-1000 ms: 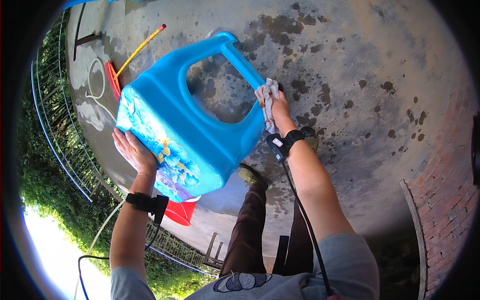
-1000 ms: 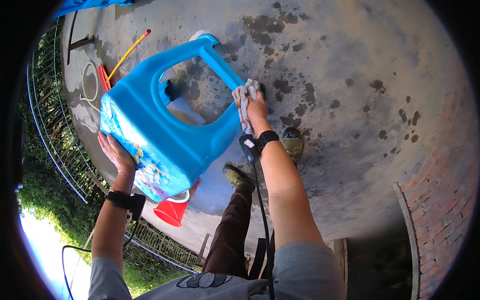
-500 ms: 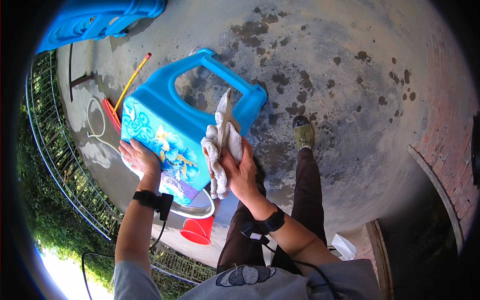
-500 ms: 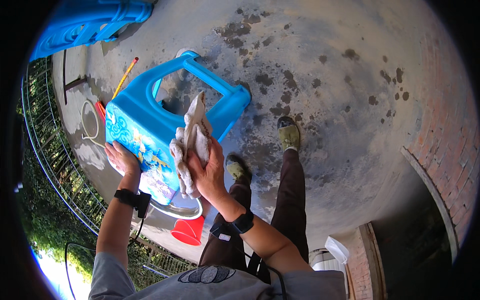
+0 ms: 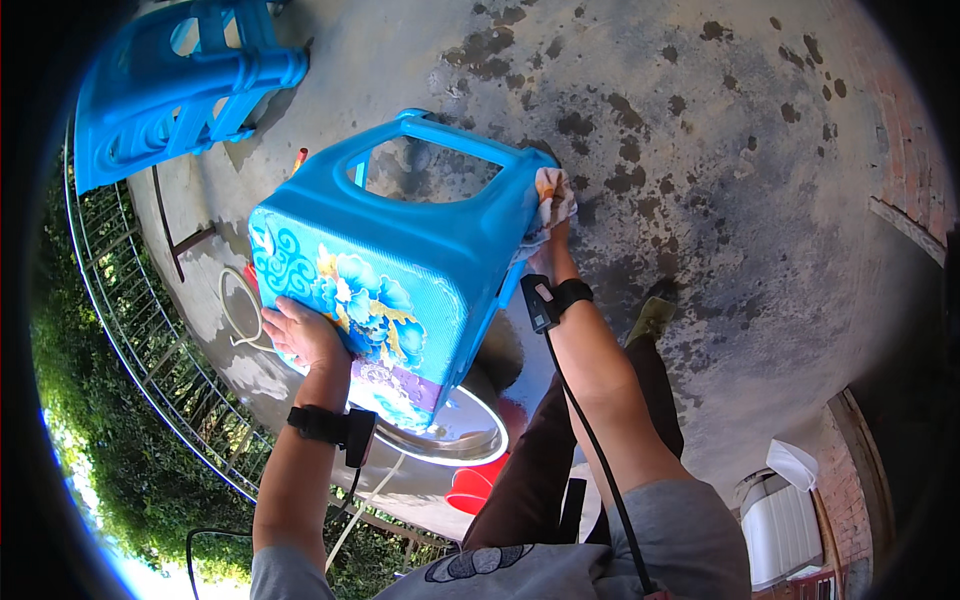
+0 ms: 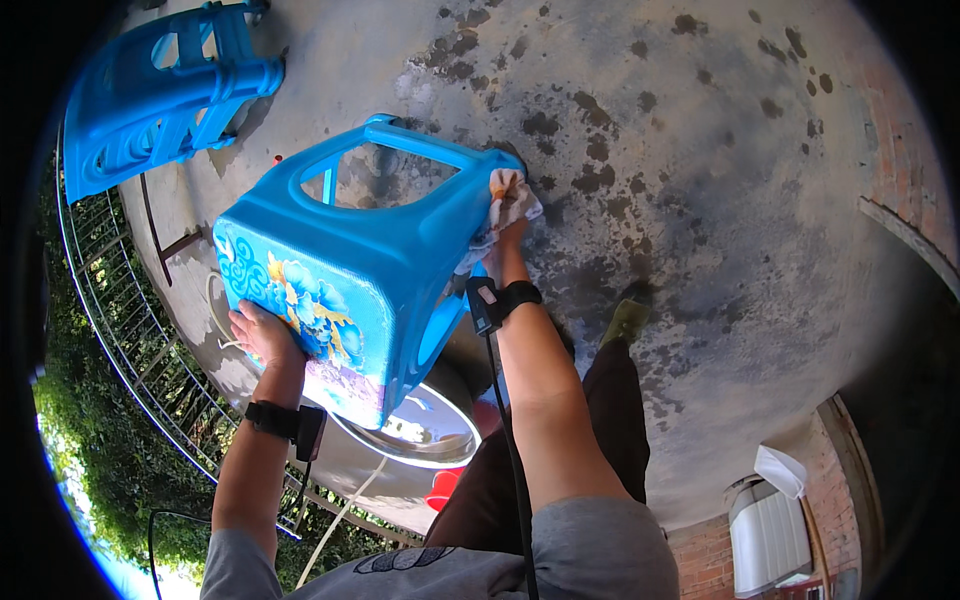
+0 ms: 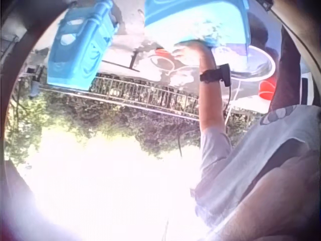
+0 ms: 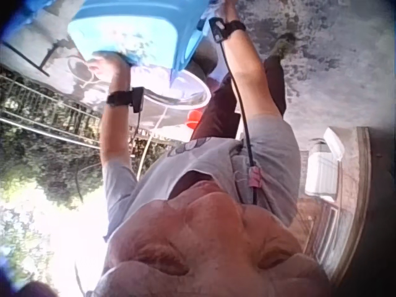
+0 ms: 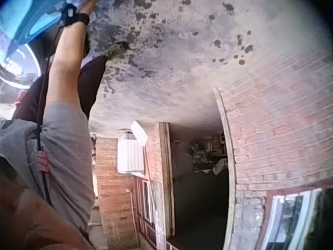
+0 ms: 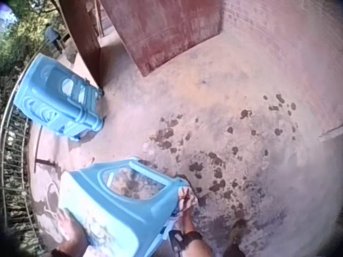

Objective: Clean a blue plastic stool with water and a cloth.

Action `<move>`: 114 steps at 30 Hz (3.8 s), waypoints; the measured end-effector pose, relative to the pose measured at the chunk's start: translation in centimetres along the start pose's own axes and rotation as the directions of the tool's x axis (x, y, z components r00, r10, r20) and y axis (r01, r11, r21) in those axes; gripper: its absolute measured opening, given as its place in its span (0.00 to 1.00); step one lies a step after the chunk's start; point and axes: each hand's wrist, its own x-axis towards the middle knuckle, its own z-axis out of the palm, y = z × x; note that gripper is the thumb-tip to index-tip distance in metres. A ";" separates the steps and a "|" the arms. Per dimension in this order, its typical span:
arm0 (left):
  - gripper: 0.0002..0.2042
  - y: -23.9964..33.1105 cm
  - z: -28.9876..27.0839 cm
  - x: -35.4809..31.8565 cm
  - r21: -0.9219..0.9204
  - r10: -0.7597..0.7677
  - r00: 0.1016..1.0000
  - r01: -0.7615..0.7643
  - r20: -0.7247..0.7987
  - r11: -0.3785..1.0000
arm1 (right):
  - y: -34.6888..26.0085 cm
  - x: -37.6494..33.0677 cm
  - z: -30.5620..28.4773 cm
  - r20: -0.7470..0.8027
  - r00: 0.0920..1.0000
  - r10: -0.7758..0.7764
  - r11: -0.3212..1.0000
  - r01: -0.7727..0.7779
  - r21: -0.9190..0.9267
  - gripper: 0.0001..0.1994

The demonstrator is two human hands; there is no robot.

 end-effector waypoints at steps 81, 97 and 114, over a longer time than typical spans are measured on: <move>0.35 -2.1 1.4 1.5 -0.179 0.045 0.999 -0.047 -0.014 0.983 | -14.8 -21.7 13.2 -0.239 0.960 -0.145 0.896 0.025 -0.443 0.37; 0.35 -2.7 0.2 4.3 -0.243 0.020 1.000 -0.024 -0.018 0.970 | -4.9 -4.7 1.1 -0.279 0.959 0.041 0.580 -0.251 -0.775 0.24; 0.35 -1.9 0.7 2.5 -0.012 0.080 0.993 -0.081 -0.086 0.997 | -7.5 -15.5 -2.3 0.160 0.751 0.640 0.766 -0.638 -0.071 0.27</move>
